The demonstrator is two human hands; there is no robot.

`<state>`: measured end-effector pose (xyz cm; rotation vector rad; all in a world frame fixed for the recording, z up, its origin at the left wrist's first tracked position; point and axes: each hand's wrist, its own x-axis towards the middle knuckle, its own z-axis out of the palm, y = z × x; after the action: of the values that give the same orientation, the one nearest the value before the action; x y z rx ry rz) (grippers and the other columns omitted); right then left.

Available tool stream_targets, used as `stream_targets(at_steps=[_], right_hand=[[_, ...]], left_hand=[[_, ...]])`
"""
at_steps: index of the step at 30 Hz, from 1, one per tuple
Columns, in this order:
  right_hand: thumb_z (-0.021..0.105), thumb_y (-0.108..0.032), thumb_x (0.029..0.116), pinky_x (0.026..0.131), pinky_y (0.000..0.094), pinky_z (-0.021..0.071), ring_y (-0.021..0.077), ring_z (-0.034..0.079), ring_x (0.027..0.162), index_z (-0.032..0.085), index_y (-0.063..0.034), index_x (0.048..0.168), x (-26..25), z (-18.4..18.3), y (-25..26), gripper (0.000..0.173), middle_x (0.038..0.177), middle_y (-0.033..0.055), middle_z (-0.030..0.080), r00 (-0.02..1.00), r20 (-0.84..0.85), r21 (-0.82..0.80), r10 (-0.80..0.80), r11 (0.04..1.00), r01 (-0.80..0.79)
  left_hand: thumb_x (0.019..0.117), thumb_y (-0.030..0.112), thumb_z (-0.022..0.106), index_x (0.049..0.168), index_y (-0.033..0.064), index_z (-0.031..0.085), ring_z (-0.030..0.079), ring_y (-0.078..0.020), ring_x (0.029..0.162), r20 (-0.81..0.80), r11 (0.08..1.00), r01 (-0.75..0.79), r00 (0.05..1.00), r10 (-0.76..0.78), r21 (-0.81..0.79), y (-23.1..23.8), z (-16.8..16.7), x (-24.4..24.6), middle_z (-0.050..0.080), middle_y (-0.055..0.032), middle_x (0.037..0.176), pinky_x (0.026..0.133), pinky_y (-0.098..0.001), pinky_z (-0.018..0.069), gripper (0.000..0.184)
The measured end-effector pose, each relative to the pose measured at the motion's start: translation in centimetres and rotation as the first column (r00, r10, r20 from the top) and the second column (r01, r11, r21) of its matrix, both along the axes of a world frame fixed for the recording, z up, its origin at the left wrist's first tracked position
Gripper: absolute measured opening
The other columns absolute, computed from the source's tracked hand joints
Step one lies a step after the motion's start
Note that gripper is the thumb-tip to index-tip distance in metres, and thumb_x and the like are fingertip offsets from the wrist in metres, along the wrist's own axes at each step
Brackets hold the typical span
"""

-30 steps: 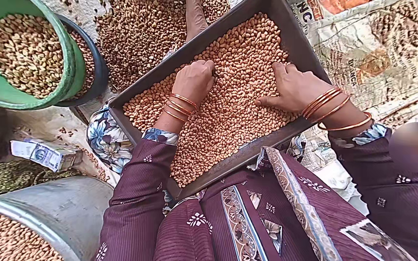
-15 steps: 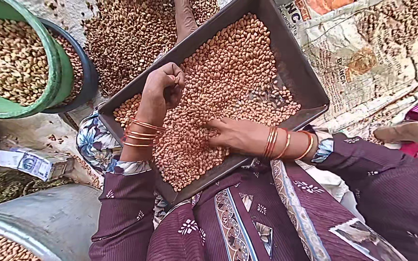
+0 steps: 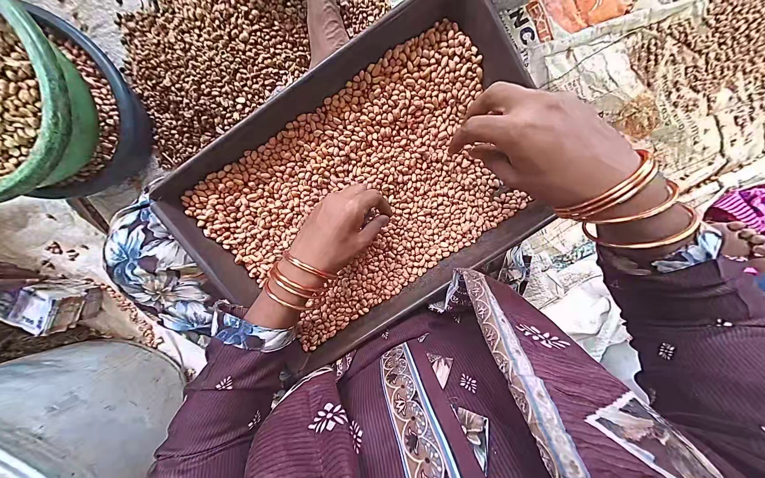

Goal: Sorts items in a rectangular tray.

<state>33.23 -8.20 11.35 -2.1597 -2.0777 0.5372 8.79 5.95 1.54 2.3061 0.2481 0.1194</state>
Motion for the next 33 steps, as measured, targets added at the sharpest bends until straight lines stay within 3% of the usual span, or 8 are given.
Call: stream_targets(at_steps=[3,6,9,13,17,23,29,33], right_hand=[[0.058,-0.005,0.1001,0.070,0.0608,0.0547,0.0426,0.070,0.093,0.072,-0.0085,0.110,-0.2,-1.0,-0.1,0.018,0.108,0.0198,0.069,0.999,0.025,-0.074,-0.019,0.997,0.021],[0.056,-0.003,0.1006,0.069,0.0621,0.0536,0.0462,0.069,0.091,0.070,-0.0041,0.112,-0.2,-1.3,-0.1,0.018,0.109,0.0238,0.067,0.990,0.108,-0.083,-0.094,0.991,0.103],[0.057,-0.005,0.1009,0.070,0.0622,0.0530,0.0466,0.069,0.091,0.071,-0.0034,0.111,0.5,-1.6,-0.1,0.018,0.107,0.0245,0.067,0.988,0.117,-0.046,-0.100,0.993,0.106],[0.062,-0.009,0.0997,0.075,0.0556,0.0552,0.0384,0.069,0.091,0.074,-0.0076,0.107,0.8,-3.6,0.6,0.015,0.101,0.0186,0.067,0.998,-0.047,-0.021,0.039,0.999,-0.040],[0.068,-0.010,0.0960,0.080,0.0528,0.0549,0.0356,0.069,0.092,0.074,-0.0044,0.102,0.5,-5.9,1.5,0.011,0.101,0.0175,0.068,0.990,-0.113,-0.067,0.088,0.993,-0.096],[0.066,-0.008,0.0958,0.076,0.0542,0.0526,0.0360,0.068,0.087,0.066,-0.0012,0.094,0.7,-4.8,1.9,0.007,0.090,0.0168,0.067,0.995,-0.084,-0.116,0.056,0.991,-0.066],[0.054,-0.002,0.0977,0.079,0.0555,0.0529,0.0387,0.067,0.095,0.070,-0.0031,0.108,1.7,-4.5,2.2,0.019,0.104,0.0201,0.065,0.995,-0.096,-0.035,0.024,0.999,-0.028],[0.067,-0.008,0.0950,0.084,0.0542,0.0532,0.0372,0.066,0.096,0.074,-0.0044,0.106,1.4,-5.6,3.0,0.013,0.102,0.0197,0.066,0.985,-0.154,-0.027,0.079,0.996,-0.084]], left_hand=[[0.0995,0.017,0.062,0.106,0.0064,0.072,0.069,-0.0299,0.082,-0.074,0.995,-0.009,0.997,0.016,0.101,-0.3,-0.2,-0.3,0.069,-0.0133,0.094,0.070,-0.0486,0.0563,0.016],[0.1009,0.016,0.061,0.108,0.0048,0.072,0.070,-0.0347,0.085,-0.113,0.982,-0.089,0.988,0.109,0.168,0.3,0.1,-0.7,0.069,-0.0169,0.098,0.070,-0.0529,0.0560,0.017],[0.1014,0.015,0.059,0.110,0.0039,0.071,0.067,-0.0349,0.077,-0.091,0.961,-0.169,0.977,0.193,0.217,0.9,0.1,-1.1,0.067,-0.0176,0.093,0.066,-0.0521,0.0540,0.019],[0.1012,0.016,0.059,0.111,0.0036,0.071,0.066,-0.0337,0.076,-0.086,0.959,-0.198,0.972,0.219,0.204,0.9,0.0,-1.3,0.066,-0.0175,0.091,0.068,-0.0511,0.0538,0.019],[0.1007,0.015,0.059,0.109,0.0040,0.072,0.064,-0.0302,0.073,-0.047,0.962,-0.203,0.975,0.215,0.183,0.8,0.1,-1.5,0.066,-0.0151,0.088,0.066,-0.0475,0.0528,0.019],[0.0998,0.017,0.060,0.106,0.0052,0.073,0.066,-0.0249,0.077,0.037,0.995,-0.068,0.997,0.066,0.069,0.7,-0.3,-2.5,0.070,-0.0119,0.091,0.071,-0.0424,0.0549,0.019],[0.0989,0.020,0.065,0.107,0.0100,0.077,0.068,-0.0269,0.076,-0.036,0.995,0.085,0.996,-0.083,0.049,0.0,-1.3,-2.9,0.067,-0.0109,0.087,0.067,-0.0449,0.0560,0.018],[0.0992,0.017,0.064,0.103,0.0061,0.074,0.071,-0.0297,0.085,-0.049,0.995,0.077,0.996,-0.074,0.061,-0.2,-1.3,-2.6,0.071,-0.0132,0.096,0.073,-0.0481,0.0584,0.015]])
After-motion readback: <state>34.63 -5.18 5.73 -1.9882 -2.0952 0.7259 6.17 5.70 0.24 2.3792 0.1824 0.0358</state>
